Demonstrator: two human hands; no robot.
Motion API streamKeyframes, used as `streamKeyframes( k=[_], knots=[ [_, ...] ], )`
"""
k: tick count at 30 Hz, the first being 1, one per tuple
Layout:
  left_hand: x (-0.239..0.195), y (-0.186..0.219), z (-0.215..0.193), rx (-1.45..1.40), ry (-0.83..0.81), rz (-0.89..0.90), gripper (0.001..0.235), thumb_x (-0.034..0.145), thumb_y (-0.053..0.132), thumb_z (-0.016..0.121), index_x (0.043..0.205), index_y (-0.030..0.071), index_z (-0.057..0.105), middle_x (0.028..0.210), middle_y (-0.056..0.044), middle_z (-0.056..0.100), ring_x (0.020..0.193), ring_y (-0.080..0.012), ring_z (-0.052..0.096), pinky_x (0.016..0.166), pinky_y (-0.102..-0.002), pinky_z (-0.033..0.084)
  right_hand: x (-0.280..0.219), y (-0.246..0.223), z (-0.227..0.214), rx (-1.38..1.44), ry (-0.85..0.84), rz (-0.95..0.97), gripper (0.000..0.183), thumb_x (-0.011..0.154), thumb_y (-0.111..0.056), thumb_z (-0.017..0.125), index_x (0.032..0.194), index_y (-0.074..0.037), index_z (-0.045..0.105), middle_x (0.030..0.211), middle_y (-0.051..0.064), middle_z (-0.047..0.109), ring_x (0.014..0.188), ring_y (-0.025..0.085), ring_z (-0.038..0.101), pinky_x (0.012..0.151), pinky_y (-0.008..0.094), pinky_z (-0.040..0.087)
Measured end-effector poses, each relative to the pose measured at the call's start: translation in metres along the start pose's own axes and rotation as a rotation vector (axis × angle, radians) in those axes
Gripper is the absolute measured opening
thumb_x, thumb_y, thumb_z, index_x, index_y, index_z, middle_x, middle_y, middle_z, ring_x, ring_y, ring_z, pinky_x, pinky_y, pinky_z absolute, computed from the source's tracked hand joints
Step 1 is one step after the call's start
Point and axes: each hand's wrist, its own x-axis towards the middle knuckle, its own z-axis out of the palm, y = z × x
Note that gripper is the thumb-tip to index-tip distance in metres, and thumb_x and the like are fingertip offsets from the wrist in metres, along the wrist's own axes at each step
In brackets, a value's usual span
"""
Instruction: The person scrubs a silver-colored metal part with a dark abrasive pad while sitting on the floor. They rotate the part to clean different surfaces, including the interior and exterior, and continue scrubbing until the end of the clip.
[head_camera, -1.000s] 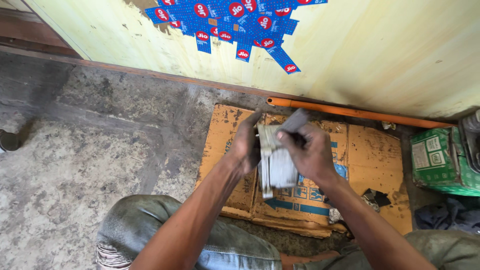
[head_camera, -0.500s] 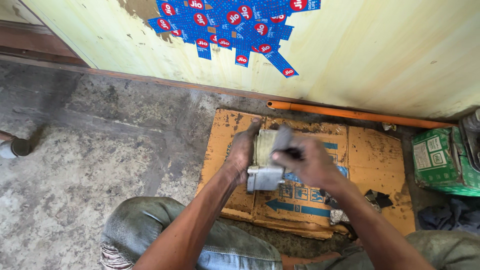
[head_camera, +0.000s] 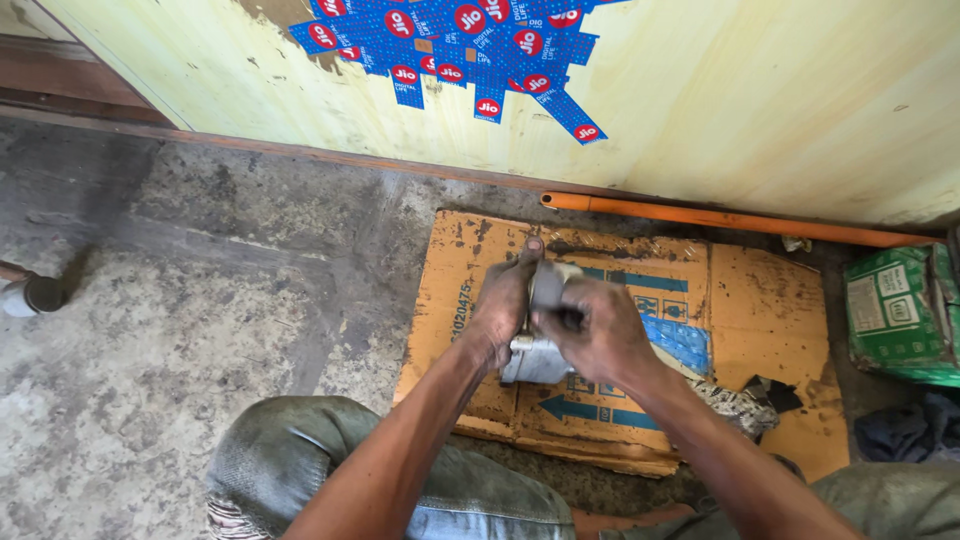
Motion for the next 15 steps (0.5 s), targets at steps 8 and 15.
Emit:
streamKeyframes(
  k=[8,15],
  knots=[
    [-0.006,-0.002,0.004,-0.049,-0.063,0.025,0.051,0.1,0.051,0.039,0.108,0.009,0.068,0.085,-0.011,0.072,0.076,-0.0231,0.069,0.071,-0.043,0.06,-0.001,-0.012,-0.019,0.098,-0.226,-0.001,0.013,0.08,-0.021,0.08,0.086,-0.009,0.08,0.078,0.007,0.08,0.063,0.017,0.075,0.061,0.034,0.062],
    [-0.002,-0.001,0.001,-0.242,-0.111,0.016,0.057,0.105,0.05,0.036,0.1,0.003,0.067,0.091,-0.017,0.07,0.082,-0.0234,0.07,0.077,-0.036,0.061,0.002,-0.019,-0.026,0.088,-0.167,0.243,0.019,0.084,-0.026,0.081,0.083,-0.007,0.078,0.068,0.008,0.071,0.054,0.02,0.061,0.053,0.039,0.05]
  ],
)
